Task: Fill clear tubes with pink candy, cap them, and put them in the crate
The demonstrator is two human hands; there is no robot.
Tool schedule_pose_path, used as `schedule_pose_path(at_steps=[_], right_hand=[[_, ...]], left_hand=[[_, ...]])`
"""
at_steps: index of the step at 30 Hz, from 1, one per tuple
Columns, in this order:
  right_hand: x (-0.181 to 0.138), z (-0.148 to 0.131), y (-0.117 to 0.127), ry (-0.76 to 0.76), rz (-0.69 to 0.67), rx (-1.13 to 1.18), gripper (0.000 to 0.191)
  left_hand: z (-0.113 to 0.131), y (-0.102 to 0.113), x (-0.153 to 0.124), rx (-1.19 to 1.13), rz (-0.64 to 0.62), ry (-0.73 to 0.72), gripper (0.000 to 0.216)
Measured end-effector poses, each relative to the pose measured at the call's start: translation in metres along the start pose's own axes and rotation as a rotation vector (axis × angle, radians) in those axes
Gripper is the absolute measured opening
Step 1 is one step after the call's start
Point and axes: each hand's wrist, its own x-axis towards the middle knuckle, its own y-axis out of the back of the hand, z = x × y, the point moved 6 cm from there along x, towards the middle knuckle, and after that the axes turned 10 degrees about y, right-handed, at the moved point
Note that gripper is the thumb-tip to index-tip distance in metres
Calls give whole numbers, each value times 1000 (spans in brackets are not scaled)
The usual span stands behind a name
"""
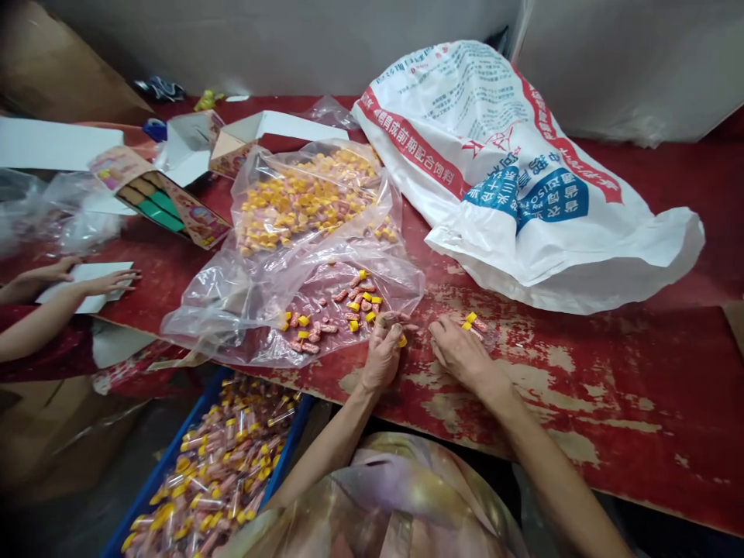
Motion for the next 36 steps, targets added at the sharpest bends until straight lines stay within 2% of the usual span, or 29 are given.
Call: schedule_pose_path(at_steps=[5, 10, 15, 20, 24, 29, 33, 36], right_hand=[[0, 2, -10, -47, -135, -19, 15], [1, -1, -18, 8, -95, -33, 12], [6, -3, -18, 20, -138, -74, 14], [7, -5, -14, 53, -153, -41, 13], [7, -9, -6, 55, -159, 9, 13], [10, -10, -5, 3, -234, 43, 17], [11, -9, -8, 6, -192, 38, 19], [10, -5, -4, 44, -142, 93, 13]], left_hand=[[-1, -1, -5, 326, -44, -124, 29], [2, -3, -14, 670, -20, -252, 25], [-1, -5, -20, 827, -7, -346, 31], [-9, -14, -25, 986, -125, -518, 48], [-13, -13, -29, 1047, -138, -544, 54], [-17, -8, -30, 1044, -196, -488, 51], [-19, -6, -26, 1040, -205, -505, 47], [-12, -9, -26, 997, -176, -545, 46]])
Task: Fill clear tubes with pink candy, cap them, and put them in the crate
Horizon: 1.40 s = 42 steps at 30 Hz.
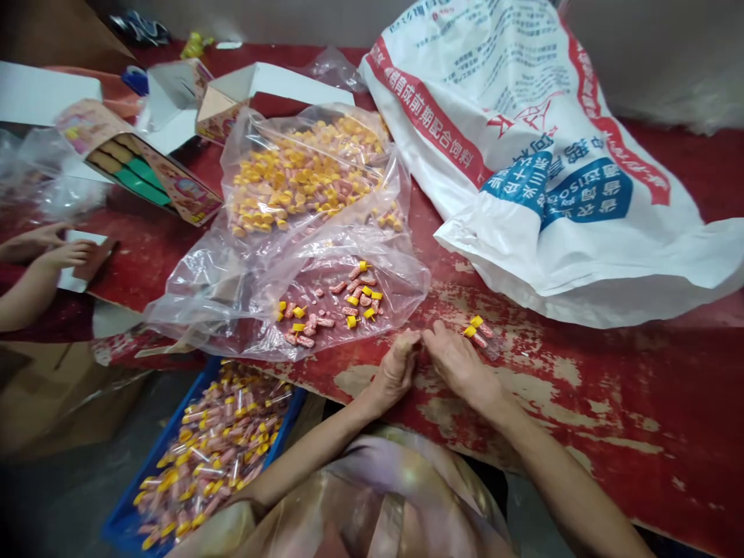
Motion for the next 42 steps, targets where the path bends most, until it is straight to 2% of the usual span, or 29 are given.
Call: schedule_pose_path(at_steps=[2, 3, 5, 7, 8, 10, 13, 15, 18, 20, 22, 25, 27, 28, 30, 32, 35, 37, 39, 42], right_hand=[[-7, 2, 13, 56, 133, 123, 13], [-13, 4, 24, 59, 257, 197, 15], [-38, 15, 43, -30, 571, 324, 18], [-72, 28, 48, -218, 854, 412, 23], [-88, 33, 44, -314, 948, 448, 25], [-115, 40, 27, -458, 1049, 551, 29], [-136, 44, -3, -576, 1079, 683, 37], [-138, 44, -12, -583, 1075, 674, 37], [-130, 36, -9, -484, 1035, 522, 32], [-118, 26, -6, -383, 975, 442, 29], [-108, 17, -6, -328, 962, 419, 27], [-99, 5, -11, -357, 1058, 518, 26], [-92, -5, -15, -365, 1116, 597, 28], [-89, -11, -15, -353, 1124, 606, 29], [-80, -27, -14, -287, 1100, 538, 33], [-71, -46, -10, -161, 1042, 393, 41], [-62, -66, -9, 33, 969, 200, 51], [-61, -65, -9, 100, 957, 159, 50], [-65, -49, -7, 67, 970, 110, 46], [-75, -7, -5, -231, 890, -101, 46]], left_hand=[[4, 11, 0, -11, 115, 60, 42], [6, 18, -1, -18, 176, 117, 39], [9, 28, -6, -41, 246, 223, 36], [14, 30, -8, -53, 203, 267, 32], [19, 27, -7, -42, 135, 245, 29], [32, 12, -5, 43, -37, 114, 23], [50, -22, -4, 297, -281, -163, 22], [54, -42, -4, 477, -382, -265, 23], [52, -57, -7, 643, -481, -282, 24], [48, -52, -7, 633, -481, -194, 26], [42, -35, -4, 445, -406, 8, 31], [19, -11, -5, -187, -256, 524, 43], [7, -13, -14, -668, -211, 849, 50], [5, -18, -17, -870, -201, 951, 52], [6, -25, -18, -1158, -143, 1028, 50], [6, -29, -16, -1300, -58, 1022, 48], [4, -30, -15, -1347, 23, 1017, 47], [2, -28, -16, -1362, 73, 1016, 44], [0, -26, -17, -1384, 66, 1023, 42], [0, -26, -19, -1398, -71, 1032, 45]])
